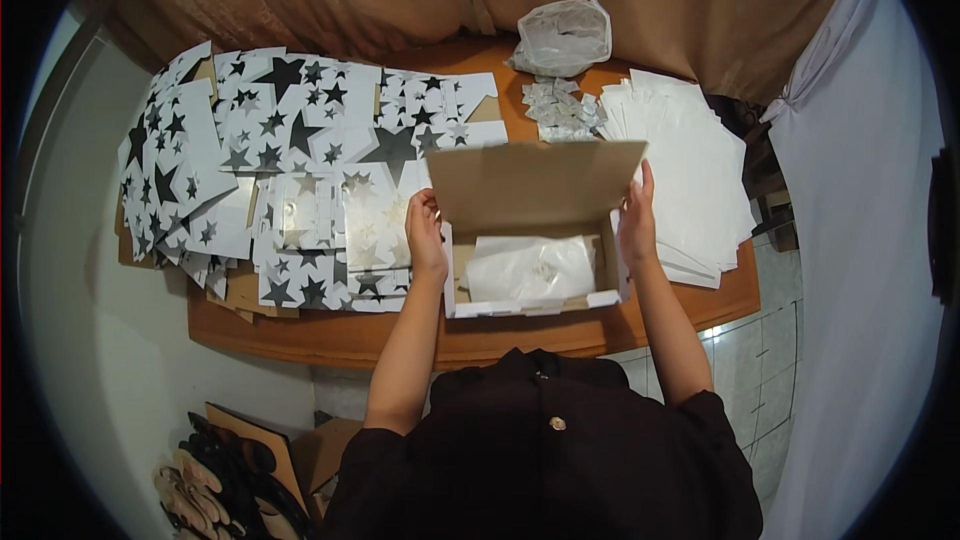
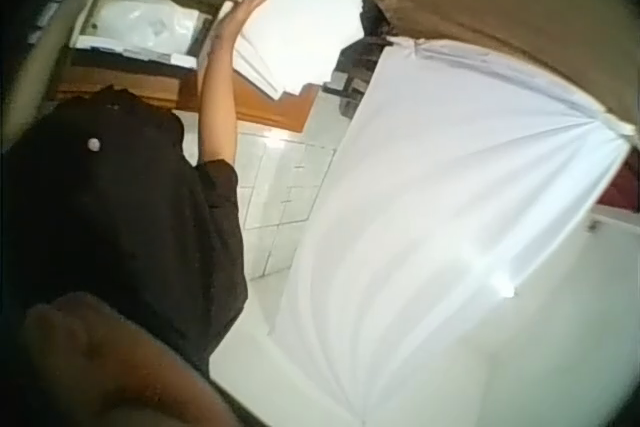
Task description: The recorder is folding star-patterned cardboard into boxes, lining them with tissue paper, and stacking them on a shelf.
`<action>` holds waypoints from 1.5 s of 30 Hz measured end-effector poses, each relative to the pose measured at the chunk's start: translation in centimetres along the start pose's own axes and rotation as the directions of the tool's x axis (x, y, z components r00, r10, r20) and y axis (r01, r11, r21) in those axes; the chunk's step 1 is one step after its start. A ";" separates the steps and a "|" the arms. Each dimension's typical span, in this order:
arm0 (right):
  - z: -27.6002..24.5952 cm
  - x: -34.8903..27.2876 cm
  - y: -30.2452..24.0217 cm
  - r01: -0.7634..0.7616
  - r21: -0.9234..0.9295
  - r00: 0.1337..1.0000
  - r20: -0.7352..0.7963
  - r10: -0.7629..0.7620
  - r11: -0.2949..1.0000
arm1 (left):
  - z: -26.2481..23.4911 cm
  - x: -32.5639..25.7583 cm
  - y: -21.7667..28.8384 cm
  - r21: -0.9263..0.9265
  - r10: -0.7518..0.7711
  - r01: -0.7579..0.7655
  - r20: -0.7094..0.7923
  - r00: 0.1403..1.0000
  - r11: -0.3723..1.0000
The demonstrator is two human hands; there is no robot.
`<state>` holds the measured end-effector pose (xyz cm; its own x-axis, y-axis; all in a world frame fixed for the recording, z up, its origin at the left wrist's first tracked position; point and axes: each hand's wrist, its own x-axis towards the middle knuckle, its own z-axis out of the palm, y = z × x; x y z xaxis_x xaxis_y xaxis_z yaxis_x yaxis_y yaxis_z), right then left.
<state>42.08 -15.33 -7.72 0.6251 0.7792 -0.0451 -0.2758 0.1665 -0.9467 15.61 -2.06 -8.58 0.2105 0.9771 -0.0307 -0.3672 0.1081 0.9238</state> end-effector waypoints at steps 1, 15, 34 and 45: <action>0.8 -0.2 -1.5 0.044 -0.002 0.997 0.068 -0.044 0.999 | -0.5 0.0 -0.5 -0.097 0.074 -0.072 0.021 0.997 0.993; -6.0 -7.4 -1.7 0.284 -0.454 0.909 0.409 -0.086 0.845 | -3.9 -8.0 0.6 0.556 0.408 -0.589 0.426 0.808 0.586; 0.1 -10.6 -3.0 0.618 -0.783 0.786 0.616 -0.050 0.077 | -0.7 -12.4 -3.9 0.568 0.643 -0.785 0.702 0.305 -0.248; -0.5 -9.7 -2.3 0.589 -0.801 0.804 0.594 0.019 0.102 | -0.6 -12.2 -6.1 0.637 0.529 -0.769 0.671 0.519 -0.054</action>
<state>36.99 -23.58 -5.26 0.0640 0.9887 0.1356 0.9255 -0.0080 -0.3786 14.73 -14.48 -14.07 0.5234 0.4416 0.7288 0.4355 -0.8737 0.2167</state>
